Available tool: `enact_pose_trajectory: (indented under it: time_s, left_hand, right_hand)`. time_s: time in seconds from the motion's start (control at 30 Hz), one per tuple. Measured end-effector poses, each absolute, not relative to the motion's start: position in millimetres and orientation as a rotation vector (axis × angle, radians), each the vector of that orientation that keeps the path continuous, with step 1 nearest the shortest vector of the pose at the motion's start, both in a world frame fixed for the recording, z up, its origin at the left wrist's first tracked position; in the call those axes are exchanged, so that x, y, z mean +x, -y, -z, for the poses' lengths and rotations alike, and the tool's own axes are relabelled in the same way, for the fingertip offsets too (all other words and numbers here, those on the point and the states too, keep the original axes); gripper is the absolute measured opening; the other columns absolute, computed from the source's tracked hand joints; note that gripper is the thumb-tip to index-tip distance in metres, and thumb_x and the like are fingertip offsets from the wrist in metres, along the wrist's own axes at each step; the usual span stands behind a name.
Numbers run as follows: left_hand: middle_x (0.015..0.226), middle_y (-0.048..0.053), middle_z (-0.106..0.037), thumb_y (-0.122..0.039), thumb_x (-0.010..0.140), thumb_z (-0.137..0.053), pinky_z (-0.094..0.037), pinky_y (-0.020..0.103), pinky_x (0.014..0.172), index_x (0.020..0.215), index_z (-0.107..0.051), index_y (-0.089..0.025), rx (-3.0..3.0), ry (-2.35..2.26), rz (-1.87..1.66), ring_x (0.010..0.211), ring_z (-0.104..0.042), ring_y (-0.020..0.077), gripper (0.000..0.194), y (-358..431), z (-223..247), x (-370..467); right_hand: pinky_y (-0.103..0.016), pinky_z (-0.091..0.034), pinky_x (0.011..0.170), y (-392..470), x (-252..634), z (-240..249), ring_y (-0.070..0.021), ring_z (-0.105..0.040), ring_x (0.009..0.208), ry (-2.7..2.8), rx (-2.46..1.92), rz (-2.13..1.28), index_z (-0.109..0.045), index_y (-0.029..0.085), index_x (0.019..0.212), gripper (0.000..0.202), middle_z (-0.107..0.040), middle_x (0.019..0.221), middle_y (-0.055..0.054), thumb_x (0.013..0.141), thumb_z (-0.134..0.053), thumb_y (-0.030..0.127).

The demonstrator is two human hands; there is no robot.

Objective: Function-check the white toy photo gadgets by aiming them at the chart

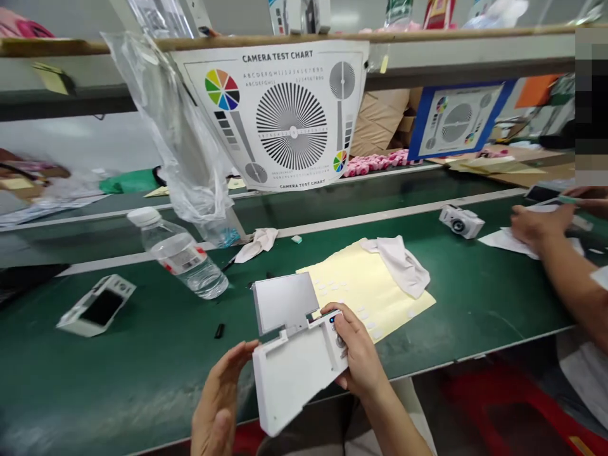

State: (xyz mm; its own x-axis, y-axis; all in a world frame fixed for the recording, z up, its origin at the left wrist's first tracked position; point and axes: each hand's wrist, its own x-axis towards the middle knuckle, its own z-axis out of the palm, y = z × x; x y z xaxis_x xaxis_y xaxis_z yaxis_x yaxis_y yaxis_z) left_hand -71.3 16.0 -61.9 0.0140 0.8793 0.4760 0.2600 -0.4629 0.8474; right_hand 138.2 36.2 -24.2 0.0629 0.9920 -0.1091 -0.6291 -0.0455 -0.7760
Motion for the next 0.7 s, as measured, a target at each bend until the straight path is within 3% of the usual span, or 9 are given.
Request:
enact_pose_trajectory:
  time_s: [0.1,0.23,0.3,0.4,0.5,0.7]
  left_hand:
    - [0.145,0.012,-0.049,-0.067,0.079,-0.061,-0.046,0.039,0.107,0.145,-0.035,-0.026,1.857,-1.063,-1.461,0.132,-0.049,0.0309,0.082,-11,53,-66]
    - [0.143,0.015,-0.050,-0.048,0.076,-0.075,-0.042,0.048,0.109,0.145,-0.035,-0.026,2.016,-1.138,-1.365,0.134,-0.046,0.0346,0.083,-11,48,-68]
    - [0.142,0.015,-0.051,-0.054,0.075,-0.074,-0.042,0.049,0.110,0.145,-0.036,-0.026,1.958,-1.100,-1.370,0.134,-0.046,0.0356,0.084,-11,44,-68]
    - [0.149,0.012,-0.045,-0.069,0.080,-0.058,-0.040,0.044,0.112,0.146,-0.035,-0.026,1.717,-0.962,-1.440,0.137,-0.044,0.0329,0.082,-12,34,-59]
    - [0.151,0.007,-0.044,-0.066,0.090,-0.041,-0.041,0.036,0.112,0.143,-0.040,-0.028,1.408,-0.796,-1.558,0.137,-0.044,0.0257,0.066,-18,20,-44]
    - [0.142,0.012,-0.053,-0.069,0.086,-0.046,-0.046,0.036,0.107,0.131,-0.050,-0.020,0.807,-0.822,-1.575,0.132,-0.051,0.0246,0.067,-34,0,-24]
  right_hand:
    - [-0.011,-0.033,0.023,-22,132,19,-0.0048,-0.040,0.024,0.649,-0.935,-1.397,-0.065,0.021,0.100,0.033,-0.053,0.046,0.008,0.085,-0.066,0.050]
    - [-0.013,-0.044,0.027,-6,131,10,-0.0062,-0.050,0.033,0.701,-1.040,-1.288,-0.066,0.024,0.100,0.032,-0.067,0.070,0.001,0.084,-0.065,0.052]
    - [-0.015,-0.045,0.027,0,132,8,-0.0068,-0.052,0.037,0.732,-1.099,-1.215,-0.067,0.025,0.099,0.033,-0.070,0.089,-0.003,0.083,-0.065,0.054]
    - [-0.020,-0.049,0.028,6,135,7,-0.0093,-0.054,0.040,0.776,-1.175,-1.144,-0.068,0.027,0.098,0.033,-0.070,0.101,-0.007,0.083,-0.062,0.055]
    - [-0.023,-0.052,0.032,10,137,9,-0.0133,-0.059,0.049,0.807,-1.188,-1.159,-0.069,0.027,0.098,0.032,-0.069,0.111,-0.009,0.083,-0.062,0.055]
    - [-0.024,-0.056,0.038,12,131,15,-0.0183,-0.063,0.066,0.851,-1.158,-1.265,-0.068,0.026,0.099,0.036,-0.064,0.123,-0.010,0.081,-0.065,0.058]
